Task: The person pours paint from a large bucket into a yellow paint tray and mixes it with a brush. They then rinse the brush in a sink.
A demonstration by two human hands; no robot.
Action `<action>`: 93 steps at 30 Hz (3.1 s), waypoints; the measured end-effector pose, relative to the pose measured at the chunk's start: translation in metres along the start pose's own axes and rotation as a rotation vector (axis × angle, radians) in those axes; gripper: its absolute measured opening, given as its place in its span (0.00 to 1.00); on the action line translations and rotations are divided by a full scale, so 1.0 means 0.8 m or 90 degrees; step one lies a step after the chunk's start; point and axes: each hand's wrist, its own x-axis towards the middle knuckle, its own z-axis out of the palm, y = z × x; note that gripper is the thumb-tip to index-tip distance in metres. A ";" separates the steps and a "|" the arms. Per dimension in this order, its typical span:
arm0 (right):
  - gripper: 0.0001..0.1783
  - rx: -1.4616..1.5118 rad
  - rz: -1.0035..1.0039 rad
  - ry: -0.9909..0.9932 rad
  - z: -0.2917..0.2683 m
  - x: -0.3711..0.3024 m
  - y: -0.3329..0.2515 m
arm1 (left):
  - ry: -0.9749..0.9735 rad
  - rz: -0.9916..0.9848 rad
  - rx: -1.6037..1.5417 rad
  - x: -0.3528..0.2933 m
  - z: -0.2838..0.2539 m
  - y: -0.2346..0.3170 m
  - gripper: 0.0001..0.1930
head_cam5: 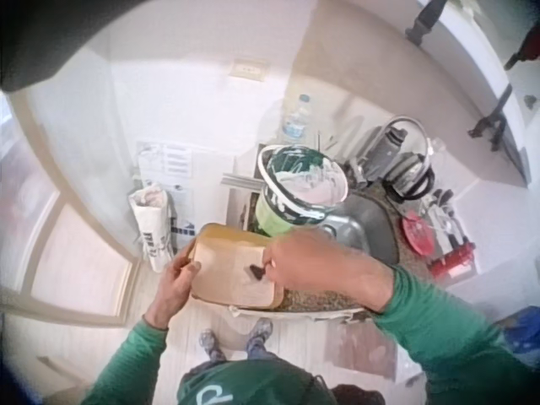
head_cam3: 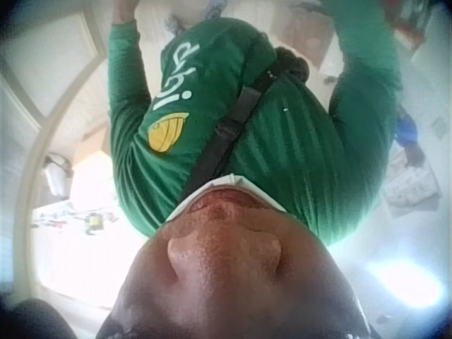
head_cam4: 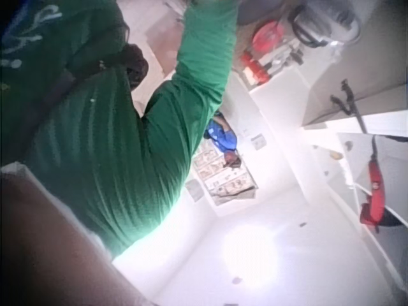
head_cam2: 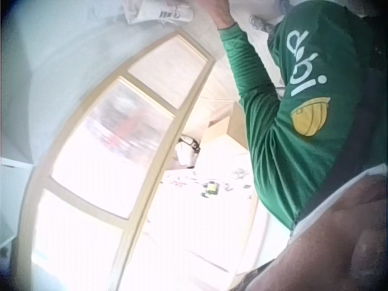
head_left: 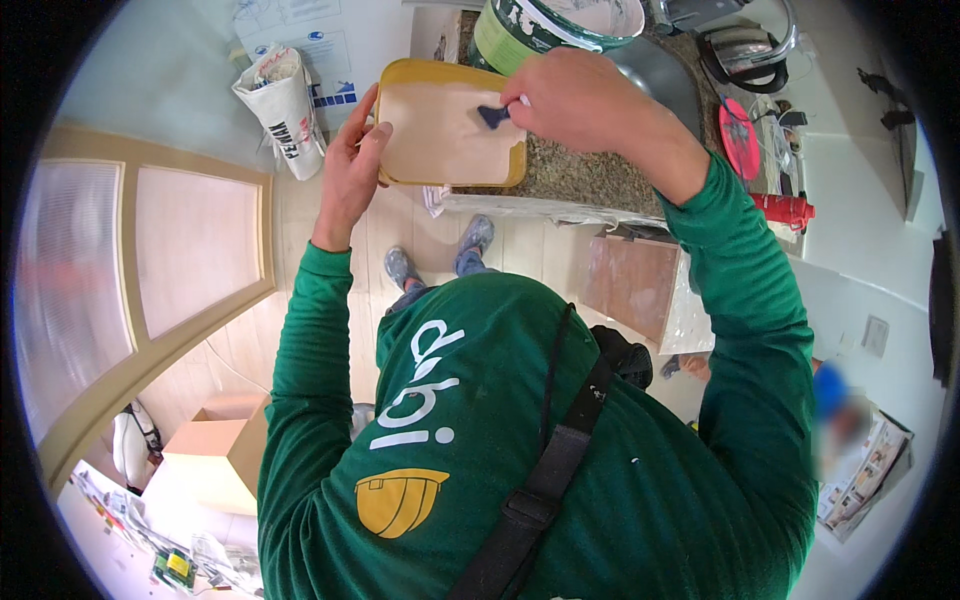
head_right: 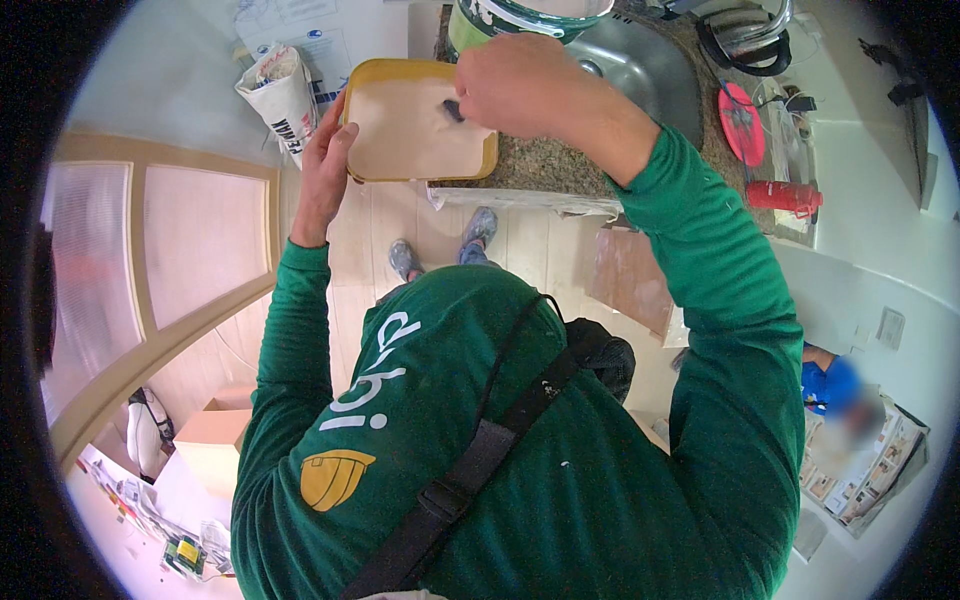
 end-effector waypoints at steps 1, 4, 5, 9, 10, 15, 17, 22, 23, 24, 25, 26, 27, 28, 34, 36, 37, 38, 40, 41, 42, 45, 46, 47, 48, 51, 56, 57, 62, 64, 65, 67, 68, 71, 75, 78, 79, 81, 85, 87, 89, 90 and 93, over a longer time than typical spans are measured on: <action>0.15 -0.024 0.012 0.020 0.007 0.004 0.009 | -0.002 -0.002 0.000 -0.001 0.002 0.005 0.32; 0.15 -0.099 0.038 -0.019 0.026 -0.002 0.014 | -0.012 0.000 -0.005 0.000 0.006 0.009 0.32; 0.15 -0.124 0.040 -0.049 0.029 -0.002 0.012 | -0.010 -0.001 -0.004 -0.002 0.005 0.007 0.32; 0.14 -0.023 0.014 -0.075 0.026 -0.020 -0.008 | 0.000 0.012 0.009 0.000 0.002 -0.004 0.32; 0.13 -0.003 0.003 -0.062 0.024 -0.020 -0.010 | 0.009 0.023 0.014 0.001 0.000 -0.010 0.32; 0.14 0.014 0.028 0.025 0.004 -0.005 0.004 | 0.004 -0.016 -0.023 -0.002 0.001 -0.002 0.32; 0.14 -0.028 0.043 0.042 0.012 0.005 0.015 | 0.010 -0.021 -0.029 -0.002 0.003 -0.001 0.32; 0.15 0.000 0.030 -0.049 0.025 -0.018 0.001 | 0.025 -0.040 -0.034 -0.004 0.004 0.000 0.32; 0.15 0.039 0.019 -0.050 0.024 -0.024 -0.002 | 0.025 -0.043 -0.033 -0.004 0.004 0.001 0.32; 0.13 0.059 0.003 -0.010 0.023 -0.023 -0.002 | 0.026 -0.056 -0.046 -0.005 0.004 0.003 0.32; 0.12 0.079 -0.012 0.030 0.022 -0.022 -0.002 | 0.027 -0.070 -0.060 -0.008 0.004 0.007 0.32; 0.10 0.098 -0.025 0.071 0.021 -0.023 -0.001 | 0.026 -0.082 -0.072 -0.010 0.005 0.011 0.33; 0.11 0.073 -0.015 0.095 0.022 -0.018 0.001 | 0.027 -0.075 -0.076 -0.009 0.004 0.007 0.33; 0.11 0.049 -0.005 0.118 0.024 -0.009 0.006 | 0.028 -0.068 -0.079 -0.008 0.002 -0.001 0.32; 0.12 -0.026 0.038 0.018 0.046 -0.012 0.004 | 0.024 -0.080 -0.084 -0.003 0.003 0.003 0.32; 0.12 0.004 0.019 0.014 0.046 -0.024 -0.010 | 0.026 -0.090 -0.088 -0.004 0.002 0.001 0.31; 0.13 0.020 0.007 0.023 0.044 -0.027 -0.015 | 0.032 -0.096 -0.091 -0.005 0.002 0.000 0.31; 0.13 0.036 -0.002 0.032 0.039 -0.029 -0.017 | 0.035 -0.101 -0.094 -0.004 0.003 0.001 0.31; 0.14 0.050 -0.034 0.078 0.026 -0.026 -0.021 | 0.047 -0.081 -0.103 -0.004 0.004 -0.003 0.31; 0.14 0.057 -0.047 0.101 0.023 -0.026 -0.022 | 0.050 -0.070 -0.107 -0.003 0.006 -0.004 0.31; 0.13 0.042 -0.032 0.121 0.024 -0.022 -0.020 | 0.046 -0.075 -0.105 -0.002 0.006 -0.003 0.31; 0.13 -0.006 0.010 0.141 0.032 -0.009 -0.005 | 0.034 -0.084 -0.104 0.000 0.006 -0.001 0.31; 0.12 -0.021 0.024 0.123 0.039 -0.011 -0.001 | 0.029 -0.084 -0.108 0.000 0.008 0.001 0.31; 0.12 -0.036 0.031 0.103 0.041 -0.009 0.001 | 0.031 -0.084 -0.112 0.000 0.008 0.001 0.31; 0.12 -0.025 0.021 0.089 0.041 -0.012 0.000 | 0.030 -0.081 -0.107 0.000 0.008 0.002 0.31; 0.12 0.017 -0.007 0.076 0.037 -0.028 -0.012 | 0.032 -0.074 -0.100 -0.002 0.006 0.001 0.31; 0.11 0.052 -0.026 0.181 0.020 -0.021 -0.011 | 0.036 -0.072 -0.109 -0.003 0.009 0.004 0.31; 0.11 0.070 -0.015 0.187 0.024 -0.014 -0.010 | 0.034 -0.068 -0.106 -0.002 0.011 0.005 0.31; 0.12 0.092 -0.078 0.172 0.059 -0.011 -0.022 | 0.041 -0.025 -0.079 -0.002 0.015 0.006 0.32; 0.12 0.132 -0.073 0.133 0.052 -0.022 -0.032 | 0.036 -0.075 -0.077 -0.005 0.011 0.012 0.32; 0.13 0.151 -0.069 0.113 0.046 -0.027 -0.033 | 0.033 -0.099 -0.077 -0.007 0.010 0.014 0.32; 0.12 0.151 -0.018 0.144 0.034 -0.020 -0.023 | 0.039 -0.066 -0.063 -0.010 0.008 0.011 0.32; 0.12 0.150 0.015 0.163 0.032 -0.016 -0.017 | 0.034 -0.047 -0.057 -0.008 0.010 0.010 0.32; 0.15 0.156 0.006 0.199 0.058 0.013 -0.005 | 0.025 -0.004 -0.045 0.000 0.011 -0.001 0.32; 0.15 0.157 -0.053 0.094 0.069 -0.007 -0.046 | 0.028 -0.003 -0.021 -0.001 0.007 -0.004 0.31; 0.13 0.221 -0.066 0.144 0.057 -0.026 -0.044 | 0.026 -0.003 -0.024 -0.005 0.008 -0.001 0.31; 0.13 0.217 -0.076 0.151 0.054 -0.021 -0.043 | 0.026 -0.009 -0.030 -0.005 0.009 -0.001 0.31; 0.14 0.210 -0.092 0.174 0.049 -0.002 -0.038 | 0.027 -0.012 -0.029 -0.004 0.010 0.001 0.31; 0.13 0.132 -0.020 0.241 0.065 0.040 -0.018 | 0.022 -0.007 -0.015 0.001 0.013 0.003 0.31; 0.13 0.111 -0.002 0.240 0.068 0.052 -0.009 | 0.021 -0.013 -0.025 -0.006 0.012 0.006 0.31; 0.13 0.072 0.024 0.199 0.067 0.045 -0.003 | 0.019 -0.018 -0.059 -0.009 0.016 0.010 0.31; 0.13 0.050 0.036 0.177 0.065 0.038 0.002 | 0.022 -0.018 -0.058 -0.010 0.016 0.010 0.31; 0.12 0.011 0.002 0.183 0.065 0.015 0.020 | 0.023 -0.006 -0.065 -0.010 0.017 0.006 0.31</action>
